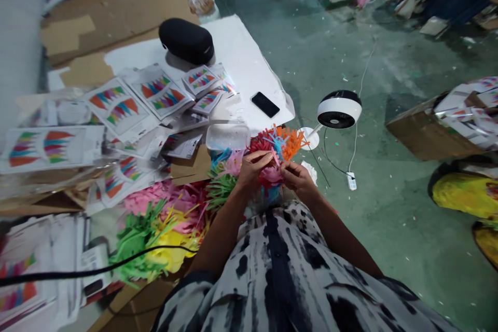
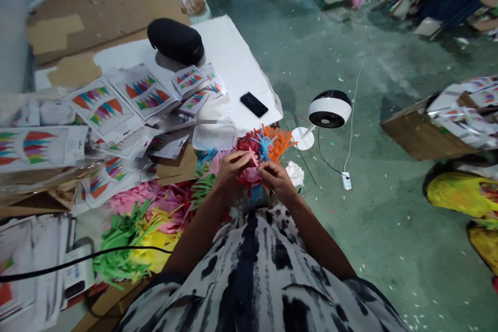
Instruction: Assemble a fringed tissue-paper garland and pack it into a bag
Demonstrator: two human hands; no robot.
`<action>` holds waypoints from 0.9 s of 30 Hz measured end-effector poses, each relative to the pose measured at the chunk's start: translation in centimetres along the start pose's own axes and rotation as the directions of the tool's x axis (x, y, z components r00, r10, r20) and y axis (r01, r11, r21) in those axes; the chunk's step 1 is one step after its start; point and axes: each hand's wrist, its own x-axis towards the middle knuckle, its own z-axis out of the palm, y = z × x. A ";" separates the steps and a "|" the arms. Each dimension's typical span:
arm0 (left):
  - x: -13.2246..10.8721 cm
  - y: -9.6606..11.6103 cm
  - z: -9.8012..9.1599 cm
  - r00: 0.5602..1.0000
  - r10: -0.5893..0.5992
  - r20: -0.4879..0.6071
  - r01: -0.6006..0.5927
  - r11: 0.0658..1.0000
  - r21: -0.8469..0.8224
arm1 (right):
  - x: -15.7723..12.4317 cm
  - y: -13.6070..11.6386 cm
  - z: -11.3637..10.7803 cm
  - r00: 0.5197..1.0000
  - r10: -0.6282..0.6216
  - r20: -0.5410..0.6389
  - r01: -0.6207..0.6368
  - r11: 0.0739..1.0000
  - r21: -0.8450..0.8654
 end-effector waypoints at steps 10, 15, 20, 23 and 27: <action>-0.8 0.6 0.6 0.999 -0.009 -0.038 0.006 0.997 -0.080 | 0.2 0.2 0.3 1.000 -0.018 0.019 0.016 0.994 0.112; -0.7 0.0 0.1 0.993 -0.120 0.019 0.122 0.967 -0.226 | 0.0 0.1 0.2 0.998 0.014 0.056 -0.024 0.983 0.181; -0.9 0.0 0.5 0.994 -0.095 0.046 0.101 0.982 -0.157 | -0.1 0.3 0.4 0.999 0.033 0.043 -0.039 0.988 0.150; -0.8 -0.2 1.2 0.998 -0.042 0.037 0.044 0.998 -0.047 | 0.1 0.9 0.3 1.000 -0.006 -0.013 0.007 0.998 0.059; -0.1 -0.8 1.2 0.996 0.068 -0.049 -0.064 0.994 0.085 | 0.6 1.4 -0.5 0.976 -0.164 -0.140 0.151 0.983 -0.103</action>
